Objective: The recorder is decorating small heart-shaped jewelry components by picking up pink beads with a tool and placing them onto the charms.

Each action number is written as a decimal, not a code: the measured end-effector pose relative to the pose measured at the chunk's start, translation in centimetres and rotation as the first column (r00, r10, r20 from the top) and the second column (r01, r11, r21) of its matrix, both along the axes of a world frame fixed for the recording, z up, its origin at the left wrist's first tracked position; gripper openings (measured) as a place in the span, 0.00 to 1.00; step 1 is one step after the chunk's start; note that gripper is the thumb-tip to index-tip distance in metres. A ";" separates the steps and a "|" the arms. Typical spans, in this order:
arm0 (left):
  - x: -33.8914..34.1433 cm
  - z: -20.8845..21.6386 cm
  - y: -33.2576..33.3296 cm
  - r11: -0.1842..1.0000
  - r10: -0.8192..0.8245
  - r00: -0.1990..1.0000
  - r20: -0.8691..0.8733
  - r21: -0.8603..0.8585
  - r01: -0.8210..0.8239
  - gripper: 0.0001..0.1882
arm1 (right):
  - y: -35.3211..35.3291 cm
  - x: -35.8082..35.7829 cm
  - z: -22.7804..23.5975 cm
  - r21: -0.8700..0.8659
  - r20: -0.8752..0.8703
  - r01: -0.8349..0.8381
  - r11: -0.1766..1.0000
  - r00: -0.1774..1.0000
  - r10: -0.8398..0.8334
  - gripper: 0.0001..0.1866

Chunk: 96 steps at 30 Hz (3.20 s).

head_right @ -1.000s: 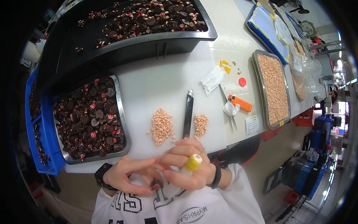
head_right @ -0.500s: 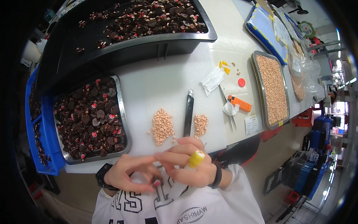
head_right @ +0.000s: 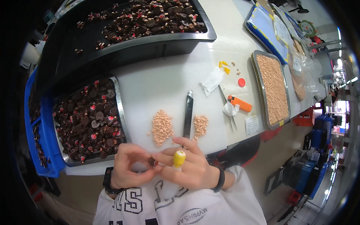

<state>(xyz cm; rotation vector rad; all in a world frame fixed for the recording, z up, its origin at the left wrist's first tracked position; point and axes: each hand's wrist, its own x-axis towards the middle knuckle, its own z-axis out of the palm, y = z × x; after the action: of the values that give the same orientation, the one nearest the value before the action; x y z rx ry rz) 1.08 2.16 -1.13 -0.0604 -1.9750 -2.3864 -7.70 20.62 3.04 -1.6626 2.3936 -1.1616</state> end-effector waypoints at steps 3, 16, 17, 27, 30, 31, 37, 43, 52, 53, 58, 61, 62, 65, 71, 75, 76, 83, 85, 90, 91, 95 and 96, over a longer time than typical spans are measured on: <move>-1.6 1.1 -0.9 0.984 -0.011 0.991 -0.130 -0.177 -0.013 0.21 | 2.4 0.0 -0.2 -0.056 0.028 0.157 0.986 0.987 -0.155 0.09; -1.2 1.1 -0.4 0.969 0.005 0.982 -0.188 -0.241 -0.051 0.18 | 5.5 -1.4 -3.3 0.109 0.010 0.366 0.924 0.929 -0.370 0.19; -1.2 1.2 -0.4 0.973 0.003 0.984 -0.179 -0.226 -0.044 0.18 | 5.6 -1.4 -3.2 0.116 0.008 0.375 0.920 0.926 -0.378 0.18; -1.4 1.0 -0.9 0.972 -0.053 0.977 -0.204 -0.236 0.003 0.20 | 5.0 -1.2 -3.1 0.022 0.020 0.377 0.926 0.926 -0.377 0.18; -0.8 0.9 -0.7 0.999 -0.017 0.996 -0.084 -0.046 0.013 0.21 | 2.0 -1.0 -0.2 -0.249 0.097 0.264 0.932 0.964 -0.247 0.20; -0.9 0.8 -0.7 0.999 -0.024 0.997 -0.077 0.044 0.027 0.21 | 1.3 -1.1 0.0 -0.293 0.158 0.207 0.933 0.973 -0.166 0.18; -1.1 0.9 -1.4 0.980 -0.114 0.989 -0.096 0.153 0.127 0.21 | 0.0 -1.0 0.7 -0.186 0.295 0.012 0.982 0.954 0.044 0.17; -1.0 1.0 -1.5 0.975 -0.129 0.989 -0.066 0.172 0.139 0.23 | 0.1 -0.9 0.7 -0.182 0.232 -0.014 0.983 0.971 0.057 0.16; -1.5 1.8 -2.1 0.977 -0.174 0.985 -0.015 0.122 0.174 0.20 | -0.8 -0.6 -1.2 -0.364 0.124 -0.068 0.929 0.985 0.121 0.12; -1.4 1.8 -2.0 0.971 -0.152 0.988 0.023 0.191 0.144 0.20 | -0.9 -0.5 -1.5 -0.412 0.119 -0.061 0.909 0.986 0.119 0.12; -1.1 1.5 -2.5 0.970 -0.134 0.990 -0.050 0.197 0.142 0.19 | -1.8 -0.1 -1.7 -0.488 0.109 -0.083 0.869 0.982 0.155 0.12; -0.7 1.4 -2.6 0.973 -0.076 0.996 -0.051 0.215 0.085 0.19 | -1.5 -0.5 -0.8 -0.299 0.145 -0.129 0.946 0.973 0.179 0.07; -0.7 1.6 -2.3 0.968 -0.026 0.999 -0.026 0.250 0.031 0.19 | -1.3 -0.4 -0.6 -0.237 0.189 -0.117 0.964 0.968 0.164 0.06; 0.7 3.7 -3.2 0.999 0.025 0.997 -0.068 0.048 -0.022 0.20 | -0.3 -0.3 -1.5 -0.236 0.147 -0.075 0.969 0.983 0.112 0.10; 9.1 4.8 -11.2 0.256 0.842 0.453 -0.293 -0.521 -0.814 0.20 | 1.1 -0.8 -1.8 -0.295 0.188 0.057 0.954 0.982 0.000 0.20; 9.9 4.8 -16.4 -0.077 0.933 0.183 -0.309 -0.670 -0.739 0.18 | 0.3 -0.4 -2.0 -0.325 0.171 0.033 0.945 0.985 0.024 0.19; 9.7 4.7 -16.3 -0.097 0.919 0.188 -0.346 -0.662 -0.743 0.16 | 0.3 -0.4 -1.8 -0.304 0.151 0.036 0.952 0.989 0.011 0.19; 4.5 5.0 -8.4 0.273 0.691 0.695 -0.199 -0.819 -0.505 0.22 | 0.4 -0.5 -2.1 -0.328 0.184 0.046 0.943 0.983 0.017 0.19; 3.7 5.2 -7.7 0.287 0.647 0.741 -0.182 -0.842 -0.457 0.25 | 0.2 -0.6 -1.7 -0.304 0.189 0.026 0.952 0.981 0.033 0.18; 2.1 5.5 -8.0 0.108 0.408 0.896 -0.173 -0.966 -0.236 0.30 | 0.2 -0.7 -1.4 -0.271 0.186 -0.002 0.963 0.981 0.055 0.18; 1.7 5.9 -7.8 0.145 0.445 0.881 -0.161 -0.958 -0.248 0.26 | 0.2 -0.7 -1.5 -0.272 0.185 0.000 0.962 0.981 0.053 0.18; 2.4 4.7 -8.5 0.212 0.514 0.825 -0.233 -0.898 -0.386 0.16 | 0.0 -0.9 -1.4 -0.306 0.206 -0.021 0.952 0.975 0.088 0.17; 2.5 4.6 -8.6 0.212 0.514 0.825 -0.234 -0.898 -0.386 0.16 | 0.0 -0.9 -1.4 -0.299 0.201 -0.036 0.954 0.974 0.100 0.17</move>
<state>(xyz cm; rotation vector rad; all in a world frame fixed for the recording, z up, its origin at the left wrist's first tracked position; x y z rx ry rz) 3.56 -6.40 3.50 0.5655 -2.6112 -0.6669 -8.58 20.60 1.67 -1.5754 2.0996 -1.6579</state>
